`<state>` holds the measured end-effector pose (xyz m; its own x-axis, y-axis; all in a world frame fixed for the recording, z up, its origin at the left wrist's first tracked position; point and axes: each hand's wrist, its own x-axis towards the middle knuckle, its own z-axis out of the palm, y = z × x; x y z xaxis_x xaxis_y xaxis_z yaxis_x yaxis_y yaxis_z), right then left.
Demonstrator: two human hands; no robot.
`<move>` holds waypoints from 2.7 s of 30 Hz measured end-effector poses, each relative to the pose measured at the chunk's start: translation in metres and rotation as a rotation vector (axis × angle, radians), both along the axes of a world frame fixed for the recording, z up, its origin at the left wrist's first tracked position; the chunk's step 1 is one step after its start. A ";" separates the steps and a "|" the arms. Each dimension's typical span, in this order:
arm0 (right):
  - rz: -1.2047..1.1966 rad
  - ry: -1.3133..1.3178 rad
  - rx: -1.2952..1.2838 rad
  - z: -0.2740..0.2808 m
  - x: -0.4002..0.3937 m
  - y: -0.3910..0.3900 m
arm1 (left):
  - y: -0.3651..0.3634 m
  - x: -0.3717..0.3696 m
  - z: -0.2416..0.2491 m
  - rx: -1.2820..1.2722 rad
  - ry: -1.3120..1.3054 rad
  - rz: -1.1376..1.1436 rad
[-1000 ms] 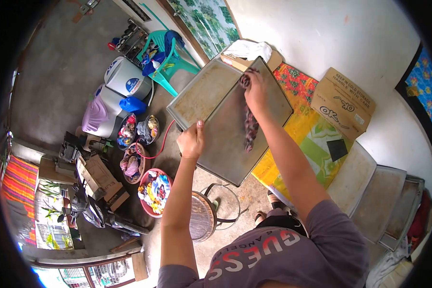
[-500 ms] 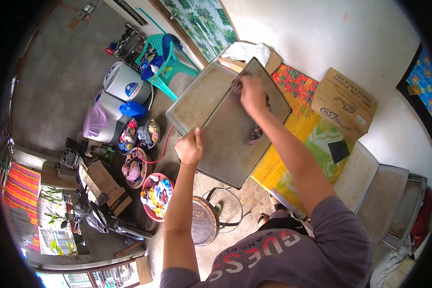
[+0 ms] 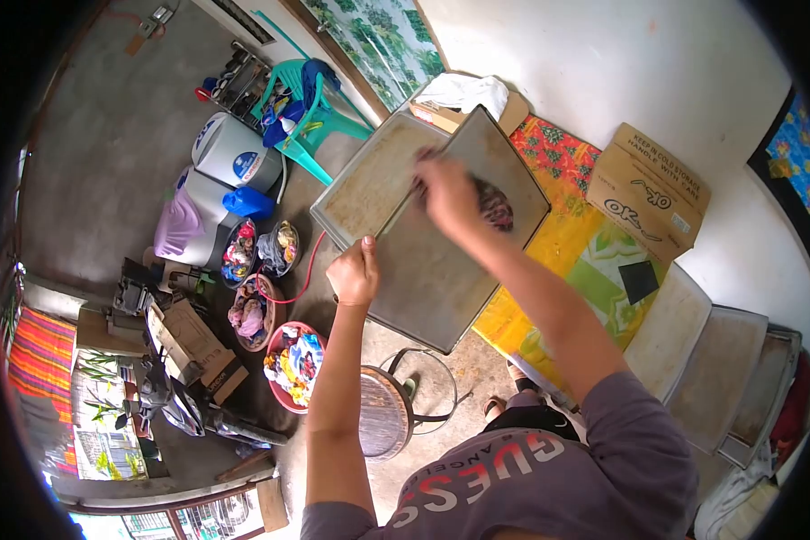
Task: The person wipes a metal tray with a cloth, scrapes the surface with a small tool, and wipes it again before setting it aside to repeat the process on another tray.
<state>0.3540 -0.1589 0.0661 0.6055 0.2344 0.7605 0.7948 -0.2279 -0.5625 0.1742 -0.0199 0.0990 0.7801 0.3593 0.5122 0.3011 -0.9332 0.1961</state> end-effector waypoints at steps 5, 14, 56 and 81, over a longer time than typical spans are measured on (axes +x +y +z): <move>0.160 -0.232 0.034 -0.012 -0.047 0.012 | -0.003 0.001 0.001 0.002 -0.006 0.013; -0.144 0.068 0.009 -0.027 0.039 -0.021 | 0.003 -0.014 -0.003 0.013 0.011 0.084; -0.211 0.042 0.023 -0.016 0.060 -0.024 | 0.007 -0.009 -0.003 0.030 -0.028 0.017; -0.266 0.178 0.168 -0.002 0.069 -0.024 | 0.005 -0.021 0.009 0.173 -0.047 -0.049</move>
<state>0.4229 -0.1830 0.0639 0.7549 -0.0688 0.6522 0.6063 -0.3059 -0.7341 0.1529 -0.0147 0.1076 0.7685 0.2247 0.5991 0.2486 -0.9676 0.0441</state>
